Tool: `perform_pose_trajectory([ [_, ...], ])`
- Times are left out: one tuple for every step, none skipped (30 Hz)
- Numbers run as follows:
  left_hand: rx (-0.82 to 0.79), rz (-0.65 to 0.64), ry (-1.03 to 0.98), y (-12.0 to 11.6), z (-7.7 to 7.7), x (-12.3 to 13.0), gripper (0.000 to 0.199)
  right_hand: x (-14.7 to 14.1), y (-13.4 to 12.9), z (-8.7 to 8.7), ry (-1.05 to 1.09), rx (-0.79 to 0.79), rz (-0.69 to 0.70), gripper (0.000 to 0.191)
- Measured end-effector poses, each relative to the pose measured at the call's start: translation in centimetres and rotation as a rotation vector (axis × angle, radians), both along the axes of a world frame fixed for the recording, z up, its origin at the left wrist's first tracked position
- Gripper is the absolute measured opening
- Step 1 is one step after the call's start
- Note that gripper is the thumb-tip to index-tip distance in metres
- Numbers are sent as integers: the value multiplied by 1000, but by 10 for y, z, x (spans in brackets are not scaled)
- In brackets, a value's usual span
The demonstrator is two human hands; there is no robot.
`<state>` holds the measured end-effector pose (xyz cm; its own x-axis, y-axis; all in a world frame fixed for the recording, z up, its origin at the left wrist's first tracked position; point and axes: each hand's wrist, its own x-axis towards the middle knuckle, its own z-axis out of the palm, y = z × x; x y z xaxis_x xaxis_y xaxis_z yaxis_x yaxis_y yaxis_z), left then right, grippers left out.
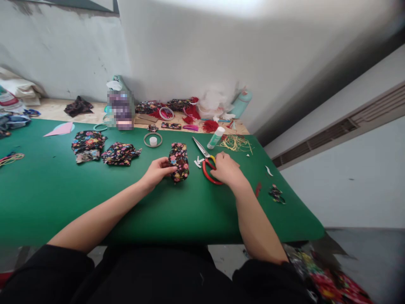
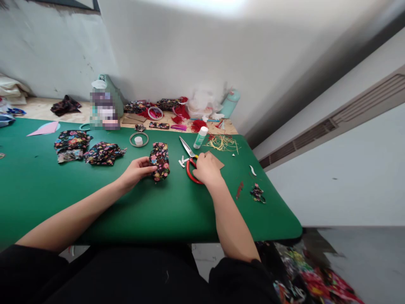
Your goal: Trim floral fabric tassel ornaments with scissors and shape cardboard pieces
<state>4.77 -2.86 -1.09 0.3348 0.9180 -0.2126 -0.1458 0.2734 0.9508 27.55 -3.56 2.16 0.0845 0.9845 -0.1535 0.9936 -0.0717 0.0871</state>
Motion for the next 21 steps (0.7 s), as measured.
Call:
perform_pose_trajectory([
  [22,6,-7,0,1,0,37,1,1,-2,1,-7,-17,33],
  [52,12,-9,0,2,0,36,2,3,-4,4,-13,-37,36],
  [89,20,-3,0,3,0,34,3,5,-5,12,-18,-56,37],
  [130,31,12,0,5,0,31,4,6,-6,24,-25,-73,38],
  [172,42,34,-1,6,0,29,5,8,-7,41,-33,-84,39],
  [210,55,55,-1,7,0,26,6,9,-7,57,-45,-90,39],
  [240,71,73,-1,8,-1,23,7,9,-6,69,-55,-92,40],
  [265,83,83,-2,8,-1,21,7,10,-6,73,-60,-92,40],
  [286,91,79,-2,9,-1,19,8,10,-6,72,-62,-88,40],
  [305,92,65,-2,9,-1,18,8,10,-5,67,-63,-82,39],
  [326,90,48,-3,9,-1,16,8,10,-5,62,-65,-74,38],
  [353,88,37,-3,9,-2,14,9,10,-5,60,-67,-66,37],
  [385,85,33,-3,9,-3,11,9,10,-5,62,-72,-57,36],
  [420,85,32,-4,10,-4,10,10,10,-5,63,-77,-50,36],
  [459,91,39,-4,10,-4,11,10,10,-5,64,-80,-48,35],
  [497,102,52,-5,11,-5,13,10,10,-5,63,-79,-47,36],
  [530,116,67,-5,12,-5,15,11,10,-6,62,-79,-46,36],
  [558,136,83,-6,14,-5,15,11,11,-6,61,-79,-44,35],
  [579,161,94,-7,15,-5,14,11,11,-6,60,-80,-43,35],
  [598,187,98,-7,16,-4,11,11,10,-6,59,-81,-41,35],
  [621,208,96,-8,16,-3,9,11,10,-6,60,-83,-41,35],
])
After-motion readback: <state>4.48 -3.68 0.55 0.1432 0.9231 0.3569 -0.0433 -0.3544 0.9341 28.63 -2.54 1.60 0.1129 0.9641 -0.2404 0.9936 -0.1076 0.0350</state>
